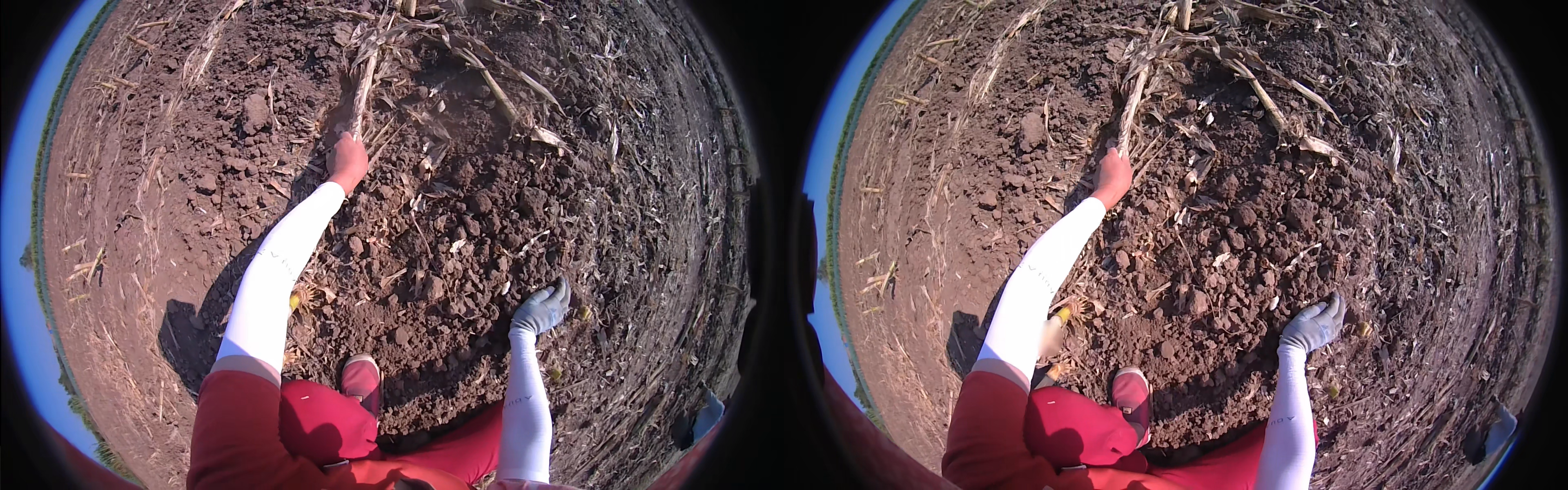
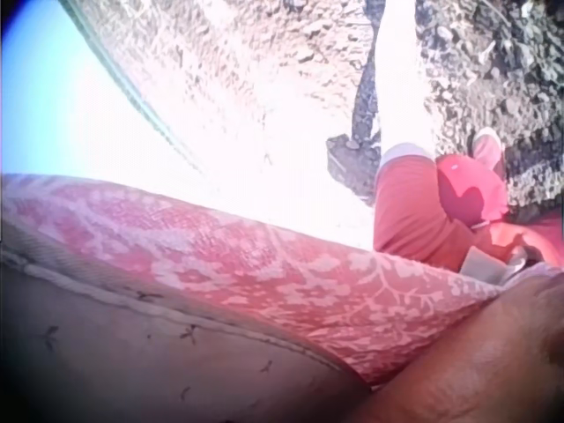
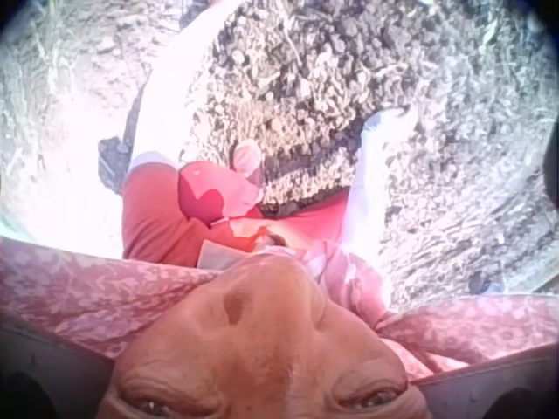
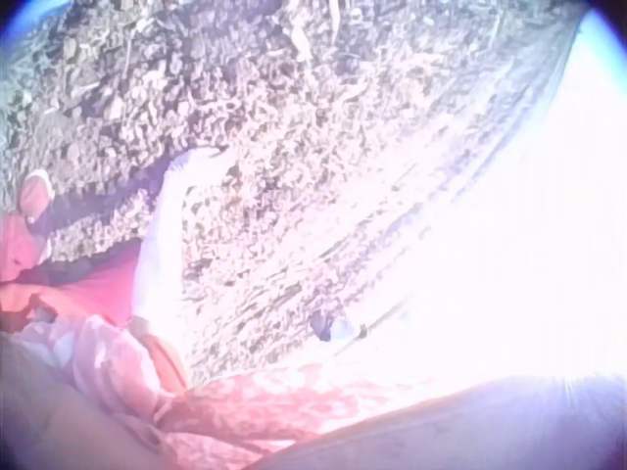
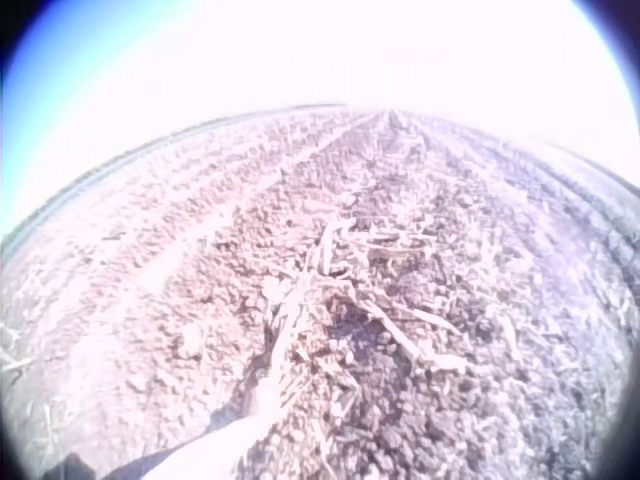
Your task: The person repeatedly bends and reaches to pull dry corn stalks and debris from the soil surface, gathering them into small piles. The person moves along the field, clearing debris from multiple spots.
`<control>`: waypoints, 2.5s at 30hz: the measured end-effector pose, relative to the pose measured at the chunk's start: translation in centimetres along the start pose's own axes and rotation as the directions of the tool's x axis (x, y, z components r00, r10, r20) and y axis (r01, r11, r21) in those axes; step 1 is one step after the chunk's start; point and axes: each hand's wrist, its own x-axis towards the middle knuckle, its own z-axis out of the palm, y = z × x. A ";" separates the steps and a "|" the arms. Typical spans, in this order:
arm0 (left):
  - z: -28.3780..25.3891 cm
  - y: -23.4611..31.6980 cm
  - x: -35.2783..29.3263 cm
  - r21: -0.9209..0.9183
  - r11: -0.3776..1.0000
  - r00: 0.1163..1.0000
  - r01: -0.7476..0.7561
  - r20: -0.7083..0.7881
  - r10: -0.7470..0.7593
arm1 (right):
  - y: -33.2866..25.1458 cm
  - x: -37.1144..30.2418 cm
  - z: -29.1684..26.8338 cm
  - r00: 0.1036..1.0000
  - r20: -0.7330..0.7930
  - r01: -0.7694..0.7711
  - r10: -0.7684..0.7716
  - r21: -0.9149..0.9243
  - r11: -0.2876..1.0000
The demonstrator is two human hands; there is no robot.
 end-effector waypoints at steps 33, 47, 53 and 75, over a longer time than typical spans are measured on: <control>-2.2 -0.4 -15.4 -0.175 0.835 0.844 -0.522 0.037 0.536 | -0.4 0.0 0.0 1.000 -0.005 -0.013 0.013 -0.012 1.000; 1.9 3.8 -1.3 -0.129 0.985 0.989 -0.115 0.082 0.126 | 0.7 0.0 0.8 1.000 -0.003 0.013 -0.013 0.005 1.000; 3.6 10.3 -4.6 -0.056 0.965 0.959 -0.255 0.115 0.260 | 0.0 0.0 0.4 0.999 -0.027 0.041 -0.041 0.018 0.999; -1.2 2.6 -2.2 -0.287 0.936 0.979 -0.203 -0.072 0.190 | -0.7 -0.1 0.5 0.999 -0.025 -0.022 0.022 -0.008 1.000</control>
